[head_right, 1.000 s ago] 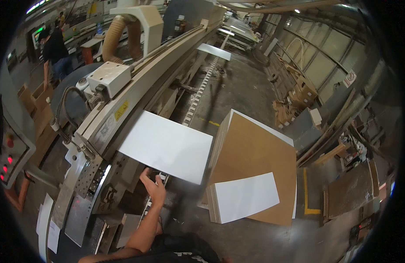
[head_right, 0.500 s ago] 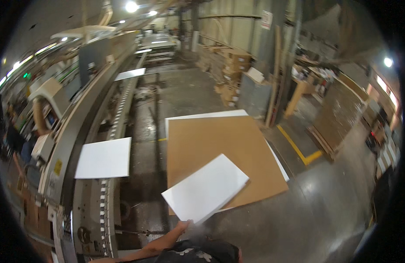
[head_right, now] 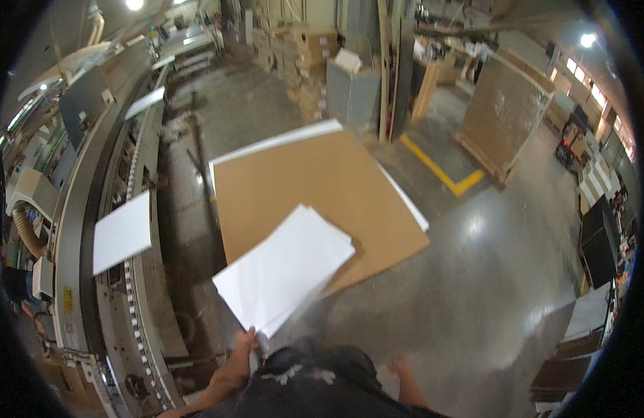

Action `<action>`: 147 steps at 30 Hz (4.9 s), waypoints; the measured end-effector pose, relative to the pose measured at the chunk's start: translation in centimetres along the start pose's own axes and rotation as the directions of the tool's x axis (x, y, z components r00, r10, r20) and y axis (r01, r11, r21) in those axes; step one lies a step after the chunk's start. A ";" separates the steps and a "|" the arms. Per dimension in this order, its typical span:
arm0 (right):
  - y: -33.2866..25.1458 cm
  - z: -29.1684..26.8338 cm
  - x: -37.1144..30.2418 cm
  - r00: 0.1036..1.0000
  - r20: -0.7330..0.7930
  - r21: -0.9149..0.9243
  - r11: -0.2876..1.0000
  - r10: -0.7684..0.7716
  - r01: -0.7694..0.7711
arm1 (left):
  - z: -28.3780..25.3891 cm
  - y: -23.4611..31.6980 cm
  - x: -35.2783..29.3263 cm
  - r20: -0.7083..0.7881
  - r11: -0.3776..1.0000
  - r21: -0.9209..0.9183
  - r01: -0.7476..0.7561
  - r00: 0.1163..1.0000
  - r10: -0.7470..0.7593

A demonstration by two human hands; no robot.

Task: The person repeatedly picks up white rectangular panels from a stack, places them onto a conveyor or machine table, and then retrieves them to return to the stack. The person also briefly handles a brown cardboard sheet at the end.

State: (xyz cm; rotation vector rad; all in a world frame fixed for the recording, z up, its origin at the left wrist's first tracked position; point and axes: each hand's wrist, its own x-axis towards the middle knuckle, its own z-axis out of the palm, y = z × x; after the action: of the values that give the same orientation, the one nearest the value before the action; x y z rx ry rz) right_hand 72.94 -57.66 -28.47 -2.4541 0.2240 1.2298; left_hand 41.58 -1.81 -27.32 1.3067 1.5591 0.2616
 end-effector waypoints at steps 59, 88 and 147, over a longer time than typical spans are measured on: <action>-25.6 36.4 -48.1 0.398 0.560 -0.146 0.387 -0.727 0.911 | -48.5 -20.4 -28.9 -0.639 0.423 -0.757 -0.498 0.424 -0.642; -48.1 33.8 -39.5 0.604 0.395 0.008 0.660 -0.692 0.751 | -51.2 -4.5 -2.2 -0.726 0.536 -0.686 -0.491 0.423 -0.542; -36.4 1.0 5.8 0.628 -0.529 -0.453 0.816 -0.571 0.360 | -10.5 3.5 -23.5 -0.165 0.920 -0.392 0.016 0.982 -0.087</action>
State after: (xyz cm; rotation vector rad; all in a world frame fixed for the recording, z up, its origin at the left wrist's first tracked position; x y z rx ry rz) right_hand 86.94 -23.83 -23.93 -2.8512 -0.4645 0.1508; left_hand 32.26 -15.38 -7.22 0.9471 1.5889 0.6384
